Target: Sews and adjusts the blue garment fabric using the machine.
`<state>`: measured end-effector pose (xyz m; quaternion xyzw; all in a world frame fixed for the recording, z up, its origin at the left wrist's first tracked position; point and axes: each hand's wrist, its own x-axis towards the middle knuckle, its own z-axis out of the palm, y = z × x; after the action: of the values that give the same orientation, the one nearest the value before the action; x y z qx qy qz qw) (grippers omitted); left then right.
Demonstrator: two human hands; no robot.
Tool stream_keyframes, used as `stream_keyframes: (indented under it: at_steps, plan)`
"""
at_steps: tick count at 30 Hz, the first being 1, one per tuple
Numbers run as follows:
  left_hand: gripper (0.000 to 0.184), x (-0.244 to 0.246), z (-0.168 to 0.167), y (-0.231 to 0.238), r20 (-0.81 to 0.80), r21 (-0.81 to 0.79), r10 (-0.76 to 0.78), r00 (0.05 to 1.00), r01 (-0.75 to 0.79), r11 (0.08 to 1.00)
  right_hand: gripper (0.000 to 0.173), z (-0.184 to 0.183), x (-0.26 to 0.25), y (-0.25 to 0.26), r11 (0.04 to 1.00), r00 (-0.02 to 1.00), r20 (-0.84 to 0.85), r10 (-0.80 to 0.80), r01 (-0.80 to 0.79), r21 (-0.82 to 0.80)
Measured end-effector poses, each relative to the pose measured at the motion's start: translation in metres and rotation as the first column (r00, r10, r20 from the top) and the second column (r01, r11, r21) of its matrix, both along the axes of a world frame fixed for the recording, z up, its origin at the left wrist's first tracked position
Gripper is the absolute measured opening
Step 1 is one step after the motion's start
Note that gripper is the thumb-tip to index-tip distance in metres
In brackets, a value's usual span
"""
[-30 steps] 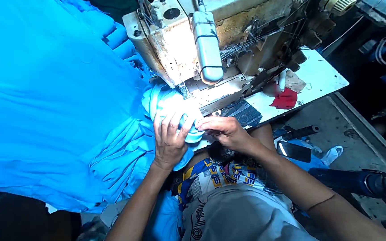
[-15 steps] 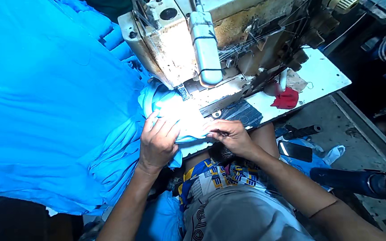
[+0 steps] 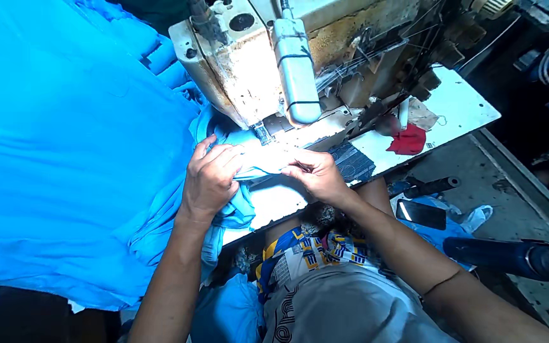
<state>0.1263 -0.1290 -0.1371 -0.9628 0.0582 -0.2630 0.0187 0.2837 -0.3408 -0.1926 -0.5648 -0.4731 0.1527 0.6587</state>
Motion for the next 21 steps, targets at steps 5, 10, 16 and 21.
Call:
stream_keyframes:
  at_steps: [5,10,16,21]
  plan:
    - [0.022,0.001,-0.002,0.003,0.014,-0.02,0.001,1.0,-0.001,1.0,0.006,0.002,-0.001,0.002,1.0,1.0,0.001,-0.01,0.01,0.007]
    - [0.023,0.003,-0.003,0.007,0.025,-0.023,-0.002,1.0,0.003,1.0,0.007,0.004,0.0,0.005,1.0,1.0,0.002,-0.002,0.002,0.005]
    - [0.027,-0.007,0.018,0.009,-0.124,-0.013,0.021,0.992,-0.022,1.0,0.006,0.0,0.002,0.012,1.0,0.999,0.022,-0.031,0.031,0.0]
    - [0.059,-0.042,0.061,0.006,-0.283,-0.007,0.159,0.946,-0.168,0.986,0.008,0.001,0.002,0.012,1.0,0.999,0.024,-0.029,0.029,-0.01]
